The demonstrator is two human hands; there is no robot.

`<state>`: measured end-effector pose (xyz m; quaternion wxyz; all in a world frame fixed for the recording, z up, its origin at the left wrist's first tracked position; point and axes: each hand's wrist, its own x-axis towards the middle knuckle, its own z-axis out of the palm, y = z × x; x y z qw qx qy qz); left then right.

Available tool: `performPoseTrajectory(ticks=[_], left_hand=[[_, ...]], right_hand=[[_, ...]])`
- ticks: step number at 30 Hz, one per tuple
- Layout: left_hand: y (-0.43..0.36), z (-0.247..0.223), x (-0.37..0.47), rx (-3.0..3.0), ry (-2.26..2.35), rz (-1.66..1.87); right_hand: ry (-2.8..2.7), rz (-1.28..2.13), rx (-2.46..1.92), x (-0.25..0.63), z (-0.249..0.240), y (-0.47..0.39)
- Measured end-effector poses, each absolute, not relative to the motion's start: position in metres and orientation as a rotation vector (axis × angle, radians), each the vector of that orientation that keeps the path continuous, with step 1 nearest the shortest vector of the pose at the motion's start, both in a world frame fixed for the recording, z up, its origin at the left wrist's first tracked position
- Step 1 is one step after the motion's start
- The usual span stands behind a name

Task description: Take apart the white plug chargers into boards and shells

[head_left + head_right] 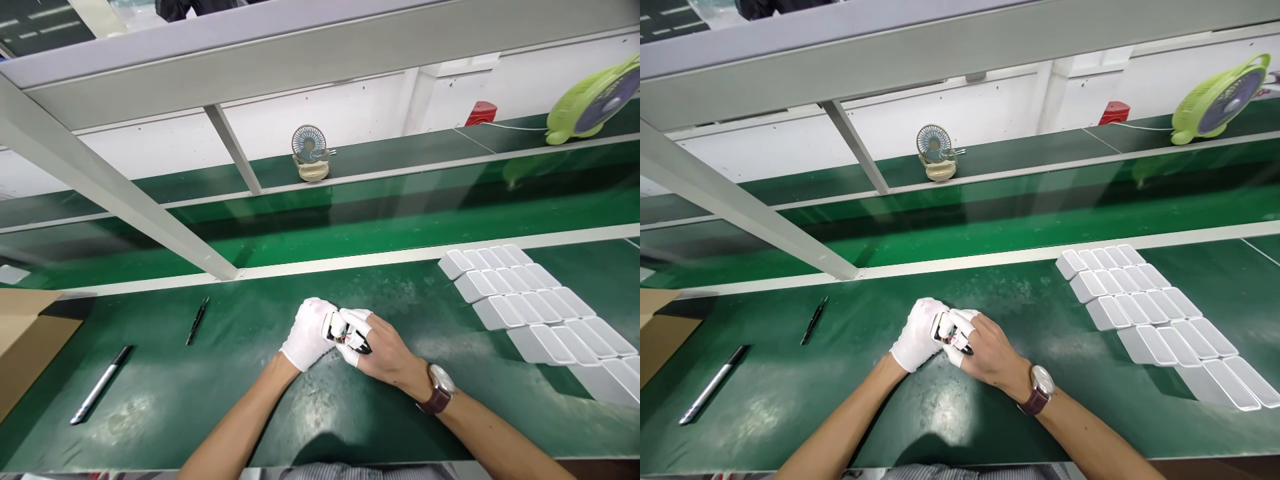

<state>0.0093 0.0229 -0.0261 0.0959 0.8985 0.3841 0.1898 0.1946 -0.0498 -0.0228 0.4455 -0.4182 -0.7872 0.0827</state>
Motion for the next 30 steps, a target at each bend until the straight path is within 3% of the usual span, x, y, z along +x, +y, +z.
performPoseTrajectory(ticks=[4,11,30], left_hand=[[0.028,-0.018,0.003,2.652,1.216,0.577],[0.022,-0.024,-0.01,2.49,1.129,1.036],[0.017,-0.01,0.0,2.495,1.1,0.767]], right_hand=[[-1.834,0.304,-0.977,0.204,-0.012,-0.052],[-1.846,0.387,-0.873,0.21,-0.009,-0.056],[-1.897,0.426,-0.858,0.202,-0.021,-0.06]])
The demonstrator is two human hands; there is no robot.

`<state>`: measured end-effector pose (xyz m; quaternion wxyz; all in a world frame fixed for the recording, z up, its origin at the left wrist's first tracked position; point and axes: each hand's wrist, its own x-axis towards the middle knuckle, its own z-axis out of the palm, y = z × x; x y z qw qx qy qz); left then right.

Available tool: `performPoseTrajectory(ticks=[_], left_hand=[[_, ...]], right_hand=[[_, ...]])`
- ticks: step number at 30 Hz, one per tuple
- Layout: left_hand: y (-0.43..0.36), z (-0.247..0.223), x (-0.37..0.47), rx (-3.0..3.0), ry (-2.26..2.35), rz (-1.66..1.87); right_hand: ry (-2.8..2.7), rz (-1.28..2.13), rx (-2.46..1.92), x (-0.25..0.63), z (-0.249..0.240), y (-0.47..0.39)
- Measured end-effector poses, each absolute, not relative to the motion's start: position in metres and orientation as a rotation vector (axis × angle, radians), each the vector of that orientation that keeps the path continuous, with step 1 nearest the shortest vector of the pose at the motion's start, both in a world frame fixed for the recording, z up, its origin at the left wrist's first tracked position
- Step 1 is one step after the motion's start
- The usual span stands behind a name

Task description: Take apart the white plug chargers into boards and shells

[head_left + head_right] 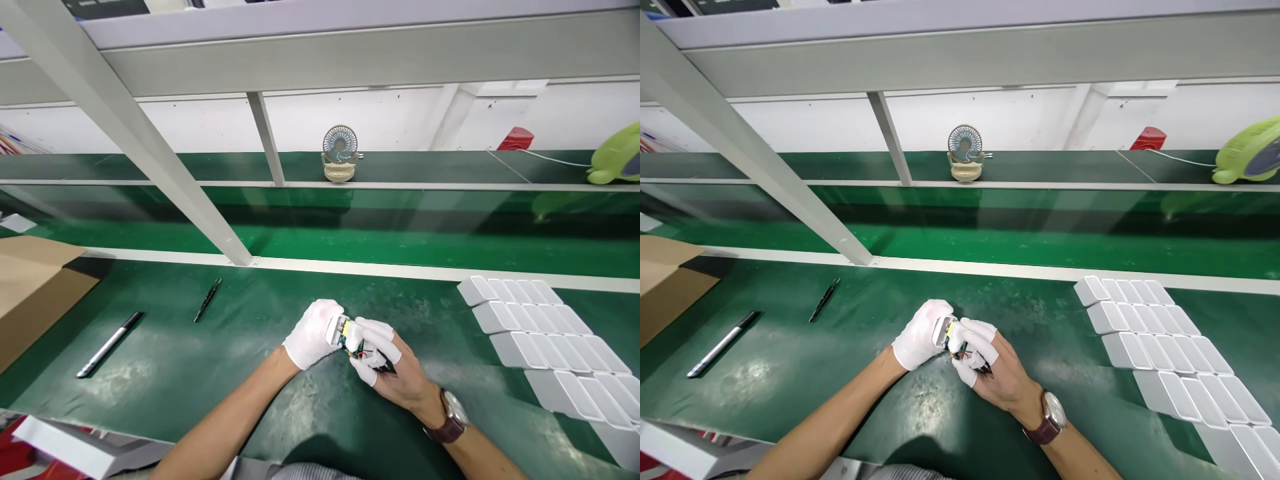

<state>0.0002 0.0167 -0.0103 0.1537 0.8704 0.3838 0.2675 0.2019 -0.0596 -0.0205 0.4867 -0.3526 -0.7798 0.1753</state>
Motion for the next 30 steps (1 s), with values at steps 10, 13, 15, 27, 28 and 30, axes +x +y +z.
performPoseTrajectory(ticks=[10,13,15,27,28,30], left_hand=[[0.013,-0.013,-0.002,2.513,1.123,0.855],[0.015,-0.013,-0.003,2.538,1.111,0.821],[0.016,-0.013,-0.003,2.564,1.091,0.783],[0.015,-0.017,-0.004,2.53,1.099,0.877],[0.015,-0.017,-0.004,2.525,1.095,0.865],[0.017,-0.016,-0.003,2.52,1.079,0.808]], right_hand=[[-1.851,0.504,-0.899,0.197,-0.028,-0.06],[-1.846,0.478,-0.913,0.195,-0.031,-0.06],[-1.846,0.474,-0.923,0.195,-0.032,-0.06],[-1.872,0.48,-0.863,0.193,-0.027,-0.061],[-1.881,0.485,-0.86,0.193,-0.026,-0.061],[-1.888,0.488,-0.863,0.194,-0.026,-0.061]])
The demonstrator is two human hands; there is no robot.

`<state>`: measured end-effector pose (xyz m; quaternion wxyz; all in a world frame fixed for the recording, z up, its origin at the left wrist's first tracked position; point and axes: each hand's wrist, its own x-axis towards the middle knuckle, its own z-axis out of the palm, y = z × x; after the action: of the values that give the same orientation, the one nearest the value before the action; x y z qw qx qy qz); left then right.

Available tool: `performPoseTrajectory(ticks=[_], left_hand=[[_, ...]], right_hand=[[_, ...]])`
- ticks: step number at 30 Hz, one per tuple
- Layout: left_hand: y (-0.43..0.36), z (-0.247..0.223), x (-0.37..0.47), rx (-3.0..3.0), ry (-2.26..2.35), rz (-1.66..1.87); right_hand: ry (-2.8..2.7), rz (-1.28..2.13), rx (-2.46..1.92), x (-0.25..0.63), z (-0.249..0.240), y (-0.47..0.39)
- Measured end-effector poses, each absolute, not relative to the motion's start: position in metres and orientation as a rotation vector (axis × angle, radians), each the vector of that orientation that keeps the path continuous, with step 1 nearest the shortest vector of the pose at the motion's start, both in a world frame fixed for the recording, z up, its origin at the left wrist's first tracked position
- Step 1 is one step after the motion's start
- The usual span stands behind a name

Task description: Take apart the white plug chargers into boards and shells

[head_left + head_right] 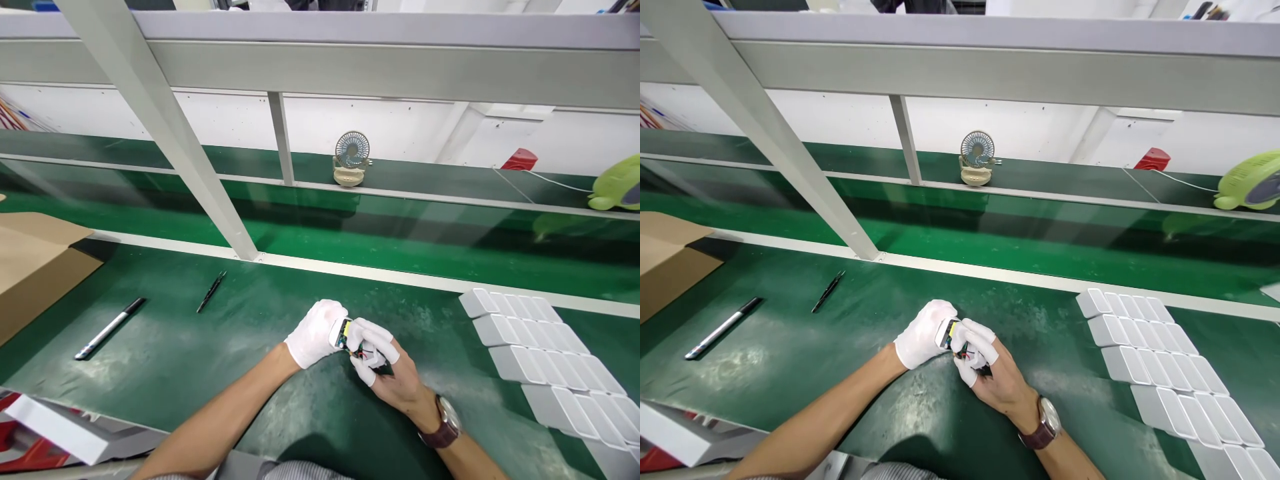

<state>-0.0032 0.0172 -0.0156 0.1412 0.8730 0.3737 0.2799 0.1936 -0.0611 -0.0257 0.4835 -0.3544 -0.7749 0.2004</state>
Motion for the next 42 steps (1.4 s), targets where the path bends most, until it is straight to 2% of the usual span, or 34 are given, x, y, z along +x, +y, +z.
performPoseTrajectory(ticks=[11,29,39,42], left_hand=[[0.0183,-0.0088,0.0005,2.504,1.098,0.683],[0.016,-0.0053,0.0032,2.547,1.08,0.846],[0.0162,-0.0097,0.0019,2.552,1.125,0.76],[0.0142,-0.0141,-0.0005,2.58,1.116,0.863]], right_hand=[[-1.926,0.523,-0.848,0.1964,-0.0247,-0.0591],[-1.978,0.521,-0.91,0.2014,-0.0254,-0.0564],[-1.982,0.463,-0.895,0.1996,-0.0251,-0.0557],[-1.97,0.481,-0.892,0.1988,-0.0263,-0.0541]])
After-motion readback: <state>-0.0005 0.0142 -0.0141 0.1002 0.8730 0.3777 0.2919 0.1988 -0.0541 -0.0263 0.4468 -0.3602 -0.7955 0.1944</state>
